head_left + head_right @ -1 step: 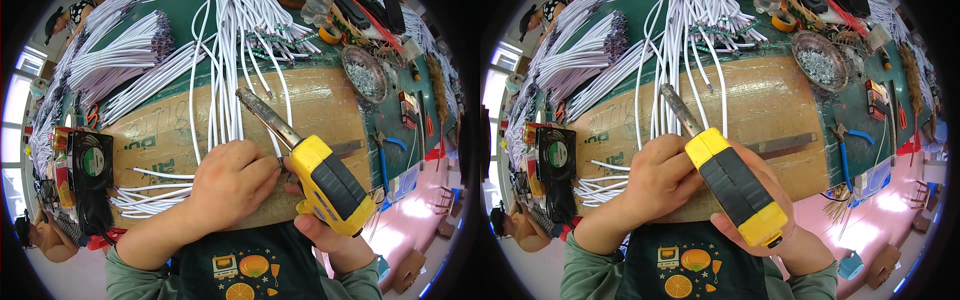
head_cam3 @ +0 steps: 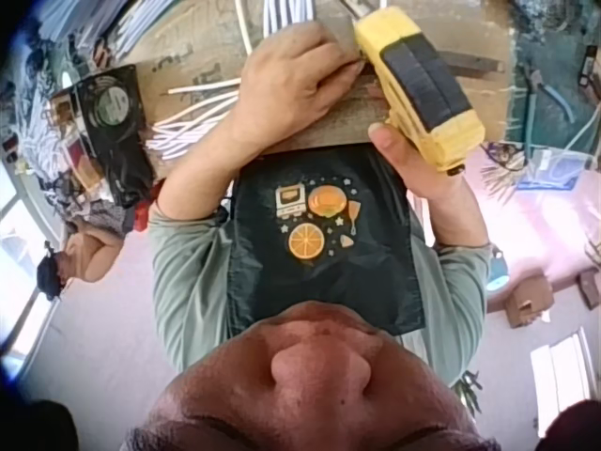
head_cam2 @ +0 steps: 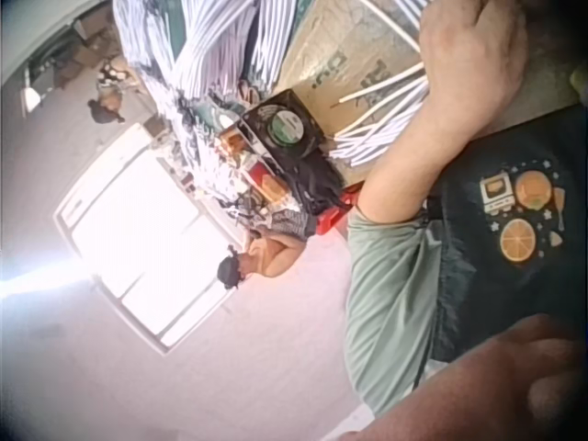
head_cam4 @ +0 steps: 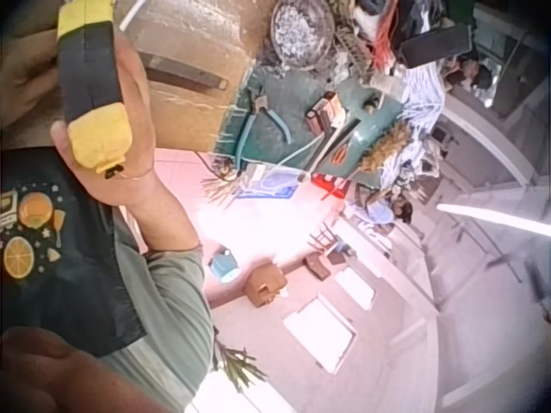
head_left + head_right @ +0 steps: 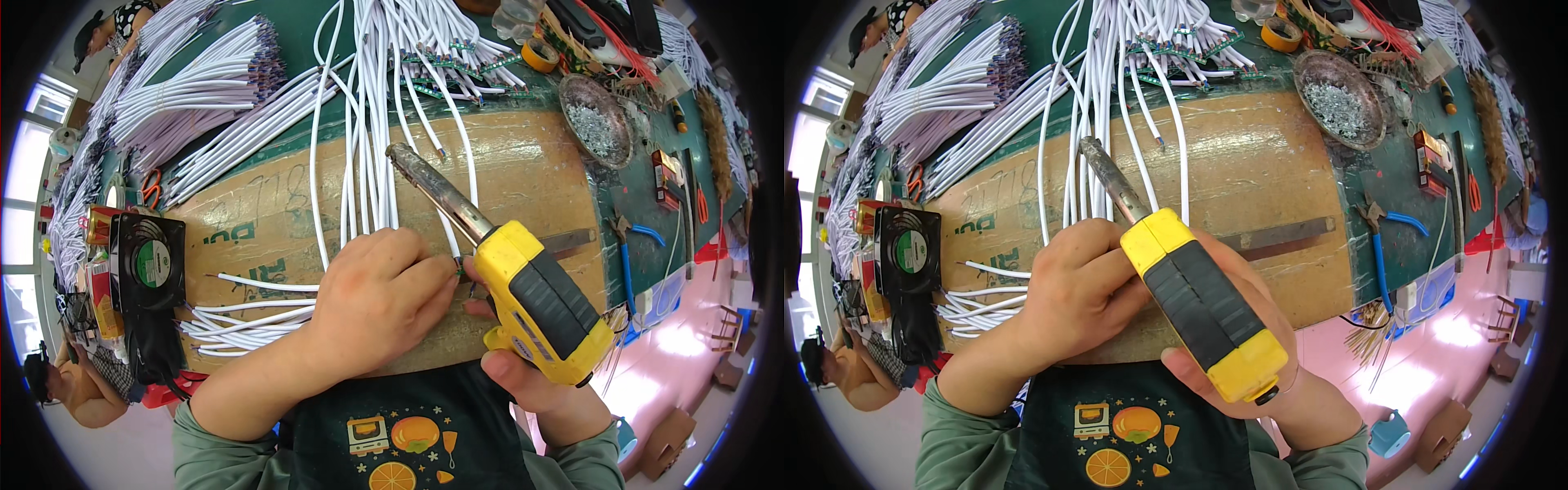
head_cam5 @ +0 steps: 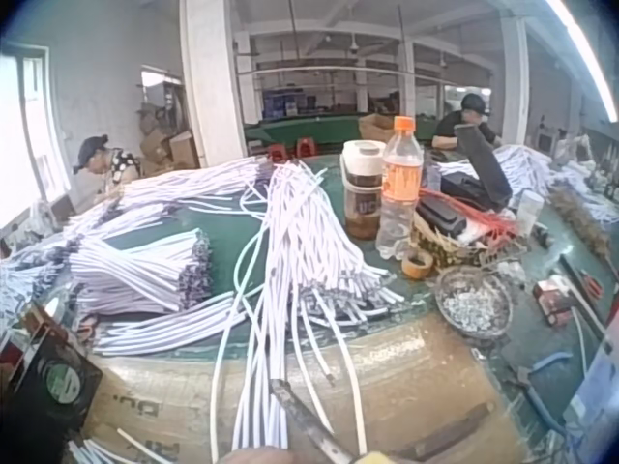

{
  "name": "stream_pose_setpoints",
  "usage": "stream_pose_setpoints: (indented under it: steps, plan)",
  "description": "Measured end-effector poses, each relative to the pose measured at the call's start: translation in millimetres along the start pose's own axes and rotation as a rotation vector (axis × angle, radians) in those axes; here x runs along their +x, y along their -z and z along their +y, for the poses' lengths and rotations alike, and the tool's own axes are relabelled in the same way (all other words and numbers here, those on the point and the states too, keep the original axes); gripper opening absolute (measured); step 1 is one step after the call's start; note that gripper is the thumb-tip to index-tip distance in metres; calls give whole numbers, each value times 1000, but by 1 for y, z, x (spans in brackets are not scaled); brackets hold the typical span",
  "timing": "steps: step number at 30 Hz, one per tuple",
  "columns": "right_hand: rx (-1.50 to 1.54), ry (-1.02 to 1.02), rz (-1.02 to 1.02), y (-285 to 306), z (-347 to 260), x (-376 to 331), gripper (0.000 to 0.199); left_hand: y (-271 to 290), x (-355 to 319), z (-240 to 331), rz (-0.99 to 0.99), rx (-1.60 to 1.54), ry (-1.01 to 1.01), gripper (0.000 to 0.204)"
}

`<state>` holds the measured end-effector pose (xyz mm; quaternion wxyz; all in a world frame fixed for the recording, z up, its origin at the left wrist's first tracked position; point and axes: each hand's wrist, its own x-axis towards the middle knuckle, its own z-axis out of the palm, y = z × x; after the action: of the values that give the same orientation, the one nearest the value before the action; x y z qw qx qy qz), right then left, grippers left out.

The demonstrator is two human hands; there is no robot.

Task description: The person aligns white cables attached to small circuit boards along a workbench and solders the wire connections using a handheld soldering gun.

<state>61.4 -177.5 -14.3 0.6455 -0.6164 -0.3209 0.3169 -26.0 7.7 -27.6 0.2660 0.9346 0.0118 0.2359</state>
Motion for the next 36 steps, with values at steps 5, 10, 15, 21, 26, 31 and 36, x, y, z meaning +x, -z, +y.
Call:
stream_pose_setpoints:
  steps: [5, 10, 15, 21, 26, 31, 36]
  plan:
    - [-92, 8, -18, 0, 4, -3, 52, -1, -5, -5, 37, -34, -60, 13]
    - [-29, -109, 39, -1, 8, -14, 77, 4, -6, 5, -38, 40, -5, 26]
    - [164, -93, 67, -7, 8, -7, 80, 59, -14, 8, 29, 171, 100, 43]
    - [232, -160, 230, -9, 9, -7, 86, 174, -64, -38, 364, 936, 485, 41]
    - [208, -143, 129, -4, 12, -6, 91, 200, -104, -72, 398, 880, 645, 30]
    - [181, -129, 147, -4, 15, -7, 91, 204, -94, -94, 406, 765, 625, 23]
    - [231, -77, 208, -9, 14, -6, 77, 212, -86, -112, 408, 801, 521, 23]
